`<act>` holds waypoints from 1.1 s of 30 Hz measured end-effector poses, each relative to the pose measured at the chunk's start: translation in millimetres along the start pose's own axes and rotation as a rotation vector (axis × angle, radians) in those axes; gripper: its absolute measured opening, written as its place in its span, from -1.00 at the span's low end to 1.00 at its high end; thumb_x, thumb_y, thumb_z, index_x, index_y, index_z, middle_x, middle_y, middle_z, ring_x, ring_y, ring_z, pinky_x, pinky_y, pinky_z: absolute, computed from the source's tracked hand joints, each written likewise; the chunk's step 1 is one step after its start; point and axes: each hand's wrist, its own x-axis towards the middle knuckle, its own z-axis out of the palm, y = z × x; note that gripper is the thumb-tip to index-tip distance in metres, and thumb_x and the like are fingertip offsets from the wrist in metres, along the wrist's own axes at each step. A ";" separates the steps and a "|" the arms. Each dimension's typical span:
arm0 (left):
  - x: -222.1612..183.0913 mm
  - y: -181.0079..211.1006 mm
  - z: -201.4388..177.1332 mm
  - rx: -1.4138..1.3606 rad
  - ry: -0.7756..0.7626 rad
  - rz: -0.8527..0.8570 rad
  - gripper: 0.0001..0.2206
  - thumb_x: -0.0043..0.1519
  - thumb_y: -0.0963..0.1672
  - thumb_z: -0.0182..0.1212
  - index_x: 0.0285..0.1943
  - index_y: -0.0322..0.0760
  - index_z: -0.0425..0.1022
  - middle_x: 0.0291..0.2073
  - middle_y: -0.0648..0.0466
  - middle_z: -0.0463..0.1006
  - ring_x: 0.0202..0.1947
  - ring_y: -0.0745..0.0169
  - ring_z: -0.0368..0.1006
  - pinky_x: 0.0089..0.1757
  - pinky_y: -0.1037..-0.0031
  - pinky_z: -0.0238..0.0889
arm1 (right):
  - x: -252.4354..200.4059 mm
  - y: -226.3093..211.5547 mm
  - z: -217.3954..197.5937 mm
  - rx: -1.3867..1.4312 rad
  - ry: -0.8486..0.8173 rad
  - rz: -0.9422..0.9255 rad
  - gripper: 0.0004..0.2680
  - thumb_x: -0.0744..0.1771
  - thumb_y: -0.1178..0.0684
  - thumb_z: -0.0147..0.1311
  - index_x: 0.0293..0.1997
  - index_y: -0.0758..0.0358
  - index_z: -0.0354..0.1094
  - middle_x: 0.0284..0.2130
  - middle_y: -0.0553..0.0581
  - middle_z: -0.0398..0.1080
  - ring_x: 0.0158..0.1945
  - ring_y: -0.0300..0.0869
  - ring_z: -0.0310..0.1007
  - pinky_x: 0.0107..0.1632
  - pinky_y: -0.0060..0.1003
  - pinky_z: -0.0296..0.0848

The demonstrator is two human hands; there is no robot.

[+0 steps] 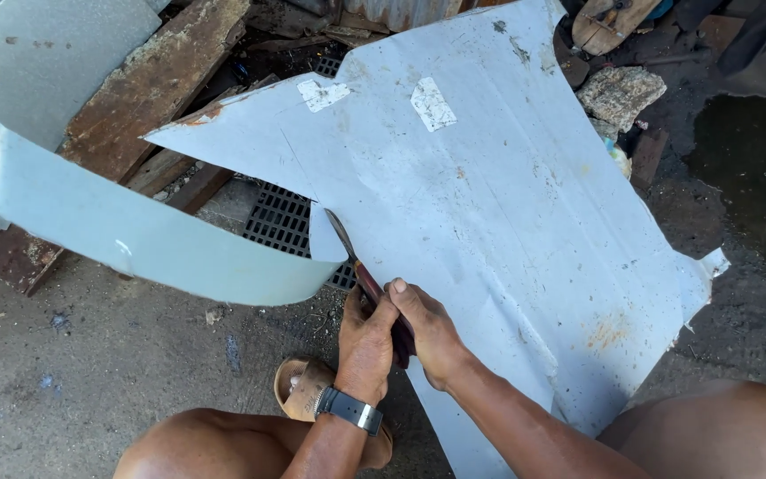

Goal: Using tin snips to cut a curved section from a thin metal sheet on a workshop floor.

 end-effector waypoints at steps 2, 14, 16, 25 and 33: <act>1.1 -0.3 0.9 0.030 0.013 -0.002 -0.40 0.06 -0.04 0.30 0.35 -0.23 0.42 0.15 -0.06 0.65 0.12 0.05 0.58 0.10 0.28 0.45 | 6.7 12.6 -6.4 0.019 -0.035 -0.095 -0.64 0.35 -0.36 -0.02 -0.38 0.17 0.28 -0.42 0.02 0.27 -0.28 -0.18 0.27 -0.18 -0.23 0.32; 4.9 1.6 -7.3 0.192 -0.001 -0.019 -0.32 0.12 0.06 0.18 0.50 -0.05 0.25 0.27 -0.02 0.56 0.24 -0.03 0.51 0.11 0.16 0.45 | 11.0 10.5 -8.0 0.045 -0.206 -0.189 -0.64 0.37 -0.33 -0.05 -0.32 0.20 0.33 -0.59 0.14 0.30 -0.63 -0.10 0.28 -0.55 -0.21 0.33; -2.2 1.7 -11.1 0.136 0.005 -0.053 -0.49 0.23 0.02 0.07 0.40 -0.09 0.42 0.19 -0.02 0.63 0.19 0.05 0.54 0.12 0.26 0.41 | 3.3 9.4 -6.5 0.051 -0.200 -0.123 -0.64 0.36 -0.31 -0.03 -0.32 0.25 0.31 -0.64 0.19 0.32 -0.66 -0.10 0.28 -0.56 -0.22 0.33; -20.7 -82.0 -21.9 0.037 0.281 -0.340 -0.51 0.19 -0.17 -0.21 0.17 0.01 0.63 -0.36 0.07 0.34 -0.37 0.22 0.09 -0.36 0.32 -0.02 | 17.6 9.0 -3.0 0.101 -0.147 0.080 -0.68 0.37 -0.28 0.01 -0.23 0.23 0.24 -0.52 0.24 0.48 -0.67 -0.12 0.31 -0.62 -0.26 0.23; -0.2 -187.7 -50.2 0.287 0.125 -0.128 -0.68 0.33 -0.01 0.24 -0.44 -0.23 0.46 -0.53 0.17 0.21 -0.41 0.31 0.12 -0.26 0.41 0.09 | 11.6 7.9 -8.3 0.119 -0.172 0.122 -0.54 0.37 -0.39 -0.15 -0.09 0.32 0.39 -0.40 0.28 0.58 -0.58 -0.13 0.44 -0.56 -0.27 0.36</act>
